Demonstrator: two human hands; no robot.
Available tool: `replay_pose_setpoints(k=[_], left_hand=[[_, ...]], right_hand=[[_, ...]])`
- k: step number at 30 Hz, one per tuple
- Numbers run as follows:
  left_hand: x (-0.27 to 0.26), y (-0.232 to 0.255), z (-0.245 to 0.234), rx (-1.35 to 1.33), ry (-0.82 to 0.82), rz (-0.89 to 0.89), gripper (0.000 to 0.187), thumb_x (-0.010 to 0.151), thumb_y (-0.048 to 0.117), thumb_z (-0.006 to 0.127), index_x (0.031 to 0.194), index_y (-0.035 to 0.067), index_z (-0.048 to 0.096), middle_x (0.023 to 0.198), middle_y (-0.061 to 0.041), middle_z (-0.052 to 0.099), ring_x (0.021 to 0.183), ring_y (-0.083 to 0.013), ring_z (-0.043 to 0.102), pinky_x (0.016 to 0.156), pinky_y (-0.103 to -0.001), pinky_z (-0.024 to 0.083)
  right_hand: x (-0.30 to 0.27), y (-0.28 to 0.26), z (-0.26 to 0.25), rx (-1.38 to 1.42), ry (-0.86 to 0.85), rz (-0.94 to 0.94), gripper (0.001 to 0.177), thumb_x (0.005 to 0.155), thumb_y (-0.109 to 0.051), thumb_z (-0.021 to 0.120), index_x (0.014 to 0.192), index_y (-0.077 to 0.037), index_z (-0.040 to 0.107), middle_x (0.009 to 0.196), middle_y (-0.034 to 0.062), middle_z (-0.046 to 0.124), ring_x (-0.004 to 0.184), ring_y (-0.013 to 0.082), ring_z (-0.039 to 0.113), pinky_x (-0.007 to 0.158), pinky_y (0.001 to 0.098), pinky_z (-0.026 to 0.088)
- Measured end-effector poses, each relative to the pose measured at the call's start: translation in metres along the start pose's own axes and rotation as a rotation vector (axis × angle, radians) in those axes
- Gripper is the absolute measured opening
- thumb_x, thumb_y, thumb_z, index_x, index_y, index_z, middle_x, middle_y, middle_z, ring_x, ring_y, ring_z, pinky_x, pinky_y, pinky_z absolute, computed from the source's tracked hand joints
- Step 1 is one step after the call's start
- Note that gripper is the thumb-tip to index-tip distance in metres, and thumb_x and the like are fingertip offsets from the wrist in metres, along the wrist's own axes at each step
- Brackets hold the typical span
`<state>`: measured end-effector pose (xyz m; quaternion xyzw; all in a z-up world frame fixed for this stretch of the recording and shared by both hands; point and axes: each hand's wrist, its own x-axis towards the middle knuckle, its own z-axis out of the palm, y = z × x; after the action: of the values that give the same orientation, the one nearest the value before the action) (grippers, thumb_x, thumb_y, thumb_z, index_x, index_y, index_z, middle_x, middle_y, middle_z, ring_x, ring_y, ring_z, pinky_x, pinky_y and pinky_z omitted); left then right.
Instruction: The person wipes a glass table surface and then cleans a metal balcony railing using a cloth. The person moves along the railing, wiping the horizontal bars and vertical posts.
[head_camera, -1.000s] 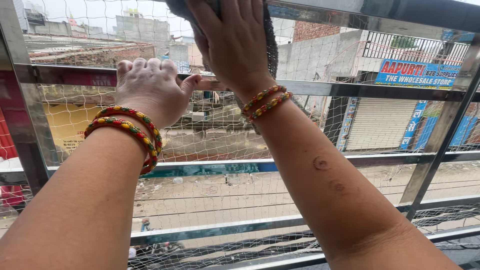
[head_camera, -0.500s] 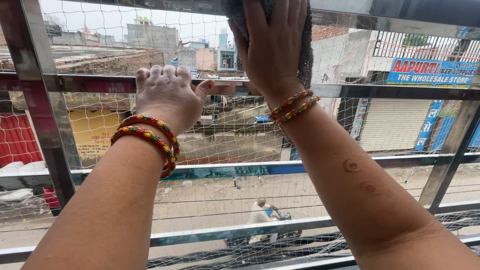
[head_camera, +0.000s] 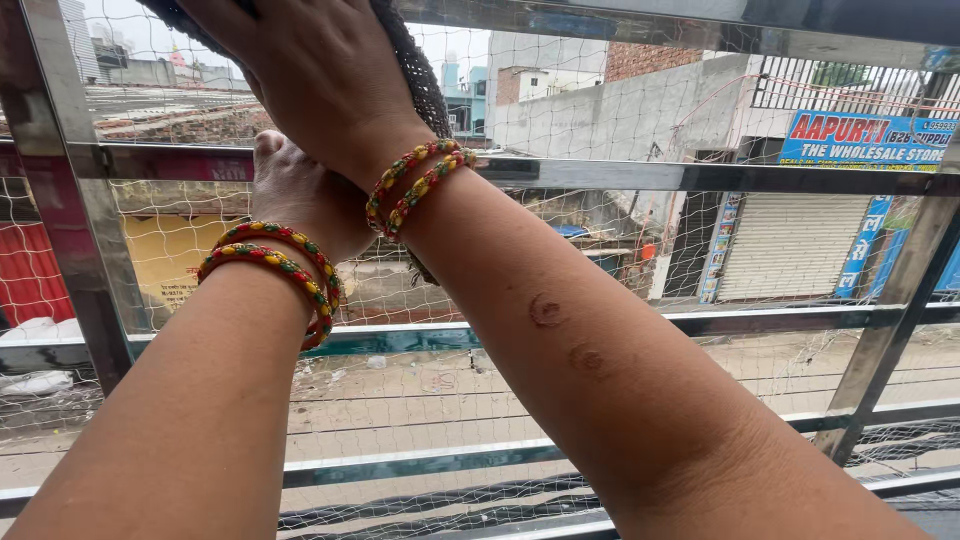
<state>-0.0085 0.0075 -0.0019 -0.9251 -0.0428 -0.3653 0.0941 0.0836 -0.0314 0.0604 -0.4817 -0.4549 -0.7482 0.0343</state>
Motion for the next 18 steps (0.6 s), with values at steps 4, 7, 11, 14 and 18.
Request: replay_pose_setpoints(k=[4, 7, 11, 14, 18], left_hand=[[0.004, 0.004, -0.003, -0.049, 0.023, -0.067, 0.057, 0.101, 0.054, 0.038, 0.138, 0.014, 0.056, 0.132, -0.012, 0.059, 0.126, -0.0295, 0.051, 0.109, -0.052, 0.030], [0.001, 0.008, -0.005, -0.065, -0.057, -0.141, 0.070, 0.105, 0.064, 0.027, 0.136, 0.008, 0.056, 0.128, -0.013, 0.062, 0.130, -0.0261, 0.051, 0.113, -0.049, 0.029], [-0.003, 0.009, -0.008, -0.077, -0.074, -0.138, 0.069, 0.104, 0.062, 0.024, 0.136, 0.010, 0.056, 0.127, -0.012, 0.062, 0.128, -0.0254, 0.052, 0.114, -0.049, 0.029], [-0.003, 0.005, -0.007, -0.077, -0.039, -0.129, 0.071, 0.104, 0.063, 0.023, 0.135, 0.009, 0.056, 0.126, -0.012, 0.062, 0.126, -0.0255, 0.052, 0.112, -0.048, 0.029], [-0.002, 0.006, -0.004, -0.092, -0.031, -0.130, 0.073, 0.104, 0.065, 0.023, 0.135, 0.008, 0.056, 0.124, -0.011, 0.063, 0.125, -0.0250, 0.054, 0.111, -0.048, 0.030]], right_hand=[[-0.025, 0.025, -0.034, -0.054, 0.086, 0.000, 0.050, 0.106, -0.020, 0.073, 0.150, -0.026, 0.051, 0.147, 0.0092, 0.048, 0.134, 0.0311, 0.050, 0.117, 0.0495, 0.041], [-0.048, 0.052, -0.069, -0.098, 0.006, 0.040, 0.044, 0.102, -0.024, 0.074, 0.143, -0.021, 0.058, 0.153, 0.0148, 0.044, 0.145, 0.0376, 0.040, 0.127, 0.0577, 0.029], [-0.077, 0.088, -0.105, -0.180, -0.006, 0.123, 0.038, 0.105, -0.026, 0.072, 0.139, -0.016, 0.059, 0.160, 0.0194, 0.036, 0.153, 0.0425, 0.030, 0.131, 0.0599, 0.024], [-0.091, 0.099, -0.115, -0.229, 0.003, 0.198, 0.039, 0.107, -0.028, 0.072, 0.140, -0.012, 0.057, 0.159, 0.0220, 0.034, 0.153, 0.0465, 0.029, 0.130, 0.0625, 0.023], [-0.084, 0.087, -0.100, -0.208, 0.088, 0.279, 0.045, 0.108, -0.030, 0.071, 0.143, -0.011, 0.051, 0.159, 0.0234, 0.034, 0.154, 0.0463, 0.029, 0.132, 0.0637, 0.020]])
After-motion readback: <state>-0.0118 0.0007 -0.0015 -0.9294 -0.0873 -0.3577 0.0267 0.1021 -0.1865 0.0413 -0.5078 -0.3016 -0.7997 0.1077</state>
